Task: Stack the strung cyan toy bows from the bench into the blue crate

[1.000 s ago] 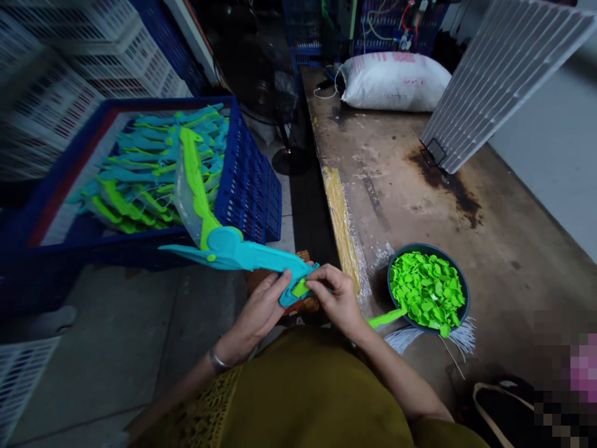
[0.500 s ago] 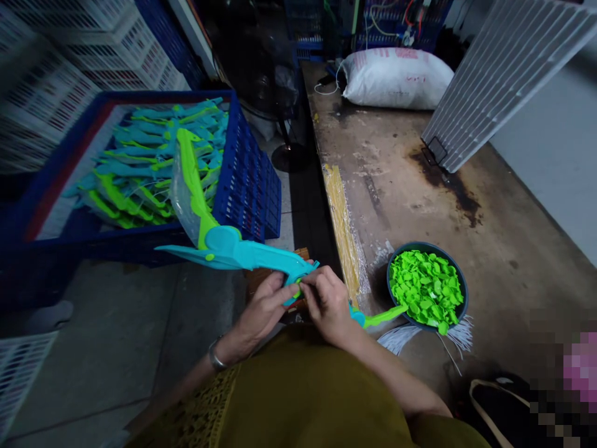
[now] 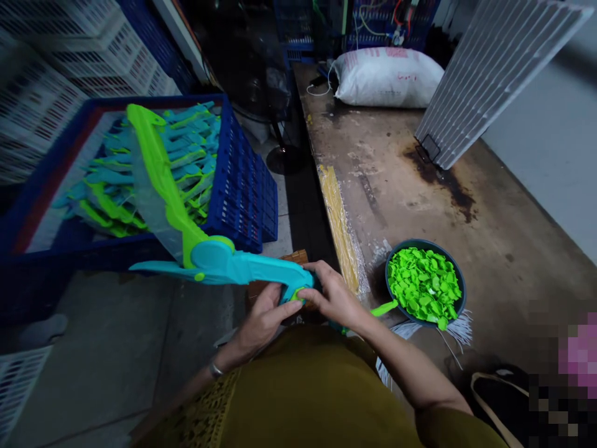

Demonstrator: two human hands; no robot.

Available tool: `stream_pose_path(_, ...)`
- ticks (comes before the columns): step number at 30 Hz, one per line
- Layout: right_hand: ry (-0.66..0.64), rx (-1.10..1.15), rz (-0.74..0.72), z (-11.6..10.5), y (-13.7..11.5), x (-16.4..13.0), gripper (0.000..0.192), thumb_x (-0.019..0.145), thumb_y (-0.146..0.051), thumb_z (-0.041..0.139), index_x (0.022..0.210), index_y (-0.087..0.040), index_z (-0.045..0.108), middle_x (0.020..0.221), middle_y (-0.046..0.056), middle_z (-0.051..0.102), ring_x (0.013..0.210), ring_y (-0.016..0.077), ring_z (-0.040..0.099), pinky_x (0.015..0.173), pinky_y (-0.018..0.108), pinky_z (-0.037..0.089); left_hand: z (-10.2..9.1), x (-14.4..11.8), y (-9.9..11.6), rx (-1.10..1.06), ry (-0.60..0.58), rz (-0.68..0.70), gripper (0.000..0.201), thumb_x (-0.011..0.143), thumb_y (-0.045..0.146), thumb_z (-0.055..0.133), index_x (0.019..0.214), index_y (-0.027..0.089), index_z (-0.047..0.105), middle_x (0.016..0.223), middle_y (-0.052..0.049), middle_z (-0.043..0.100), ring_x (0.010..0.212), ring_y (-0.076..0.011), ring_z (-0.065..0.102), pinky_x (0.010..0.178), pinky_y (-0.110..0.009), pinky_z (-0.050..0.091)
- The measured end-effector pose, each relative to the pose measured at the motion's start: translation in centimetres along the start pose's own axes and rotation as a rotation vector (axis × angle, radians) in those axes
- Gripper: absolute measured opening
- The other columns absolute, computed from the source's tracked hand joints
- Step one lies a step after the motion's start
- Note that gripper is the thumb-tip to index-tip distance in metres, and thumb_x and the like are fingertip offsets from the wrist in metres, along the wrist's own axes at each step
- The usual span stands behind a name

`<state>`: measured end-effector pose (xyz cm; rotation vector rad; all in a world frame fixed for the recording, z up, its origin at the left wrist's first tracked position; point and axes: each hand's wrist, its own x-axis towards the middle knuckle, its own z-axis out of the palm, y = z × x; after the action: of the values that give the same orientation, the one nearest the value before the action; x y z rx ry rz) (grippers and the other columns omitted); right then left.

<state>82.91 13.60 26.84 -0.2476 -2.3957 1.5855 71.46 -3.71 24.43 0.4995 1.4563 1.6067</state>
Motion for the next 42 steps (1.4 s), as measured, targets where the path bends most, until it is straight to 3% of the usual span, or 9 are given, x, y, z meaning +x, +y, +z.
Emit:
stream_pose_path(9, -0.010, -0.044, -0.005, 3.9, 1.6, 2.5, 0.052, 0.105, -0.060, 0.062, 0.130, -0.014, 0.061, 0.113, 0.010, 0.069, 0.103, 0.0203, 0.067, 0.090, 0.032, 0.054, -2.6, 0.4, -0.6, 0.095, 0.138, -0.006, 0.050, 0.073, 0.045, 0.079, 0.115, 0.018, 0.071, 0.112, -0.011, 0.075, 0.108, -0.0337, 0.066, 0.103, -0.047, 0.050)
stream_pose_path(13, 0.049, -0.045, 0.080, 5.6, 2.2, 3.9, 0.071, 0.101, -0.065, 0.066, 0.148, -0.015, 0.051, 0.135, 0.014, 0.067, 0.123, 0.0249, 0.067, 0.105, 0.038, 0.055, -4.5, 1.2, 0.2, -0.051, 0.158, 0.033, 0.049, 0.073, 0.038, 0.083, 0.116, 0.019, 0.071, 0.112, -0.008, 0.074, 0.108, -0.0296, 0.065, 0.104, -0.043, 0.050)
stream_pose_path(17, 0.120, -0.219, 0.045, 7.7, 3.3, 3.1, 0.080, 0.103, -0.056, 0.066, 0.164, -0.017, 0.032, 0.153, 0.020, 0.056, 0.140, 0.0303, 0.060, 0.115, 0.048, 0.053, -6.6, 1.8, 2.1, -0.219, 0.222, 0.024, 0.051, 0.071, 0.036, 0.088, 0.116, 0.020, 0.069, 0.116, -0.007, 0.073, 0.112, -0.0271, 0.065, 0.107, -0.041, 0.050)
stream_pose_path(21, 0.210, -0.575, 0.074, 10.2, 3.6, 1.0, 0.081, 0.092, -0.037, 0.080, 0.161, -0.015, 0.043, 0.146, 0.025, 0.059, 0.131, 0.0378, 0.063, 0.107, 0.056, 0.056, -8.8, 2.2, 4.3, -0.317, 0.218, -0.040, 0.057, 0.063, 0.036, 0.097, 0.111, 0.021, 0.070, 0.121, -0.008, 0.073, 0.116, -0.0279, 0.065, 0.106, -0.046, 0.056)
stream_pose_path(26, 0.312, -0.715, 0.208, 13.5, 1.7, -0.5, 0.073, 0.084, -0.024, 0.078, 0.150, -0.006, 0.052, 0.123, 0.021, 0.066, 0.109, 0.0324, 0.064, 0.094, 0.050, 0.054, -10.9, 2.4, 5.7, -0.267, 0.161, -0.141, 0.057, 0.056, 0.038, 0.104, 0.102, 0.023, 0.074, 0.108, -0.004, 0.075, 0.115, -0.0269, 0.067, 0.116, -0.056, 0.053)
stream_pose_path(30, 0.515, -0.744, 0.225, 16.0, 0.9, -1.6, 0.070, 0.085, -0.027, 0.072, 0.149, -0.009, 0.051, 0.124, 0.018, 0.066, 0.109, 0.0301, 0.062, 0.094, 0.046, 0.049, -11.8, 2.6, 5.1, -0.243, 0.017, -0.242, 0.056, 0.057, 0.040, 0.104, 0.106, 0.030, 0.077, 0.127, -0.004, 0.075, 0.141, -0.0355, 0.056, 0.130, -0.065, 0.037)
stream_pose_path(35, 0.779, -0.627, 0.237, 18.9, 0.1, -3.3, 0.066, 0.088, -0.032, 0.072, 0.147, -0.012, 0.050, 0.128, 0.017, 0.067, 0.110, 0.0287, 0.064, 0.093, 0.042, 0.048, -11.6, 2.3, 3.3, -0.244, -0.338, -0.278, 0.052, 0.073, 0.030, 0.095, 0.121, 0.036, 0.078, 0.146, -0.004, 0.069, 0.151, -0.0396, 0.049, 0.133, -0.072, 0.026)
stream_pose_path(39, 0.853, -0.428, 0.346, 20.1, -1.6, -4.2, 0.056, 0.085, -0.030, 0.077, 0.137, -0.016, 0.061, 0.121, 0.012, 0.071, 0.102, 0.0251, 0.066, 0.091, 0.038, 0.050, -11.8, 2.1, 3.6, -0.203, -0.579, -0.265, 0.064, 0.081, 0.030, 0.090, 0.140, 0.043, 0.070, 0.161, -0.005, 0.057, 0.157, -0.0412, 0.042, 0.133, -0.074, 0.020)
stream_pose_path(42, 0.859, -0.207, 0.407, 20.4, -2.8, -4.6, 0.056, 0.079, -0.029, 0.084, 0.131, -0.019, 0.066, 0.115, 0.006, 0.073, 0.098, 0.0216, 0.067, 0.089, 0.033, 0.051, -12.3, 2.2, 4.9, -0.183, -0.599, -0.268, 0.070, 0.073, 0.043, 0.092, 0.140, 0.039, 0.072, 0.163, -0.008, 0.055, 0.158, -0.0467, 0.037, 0.134, -0.074, 0.015)
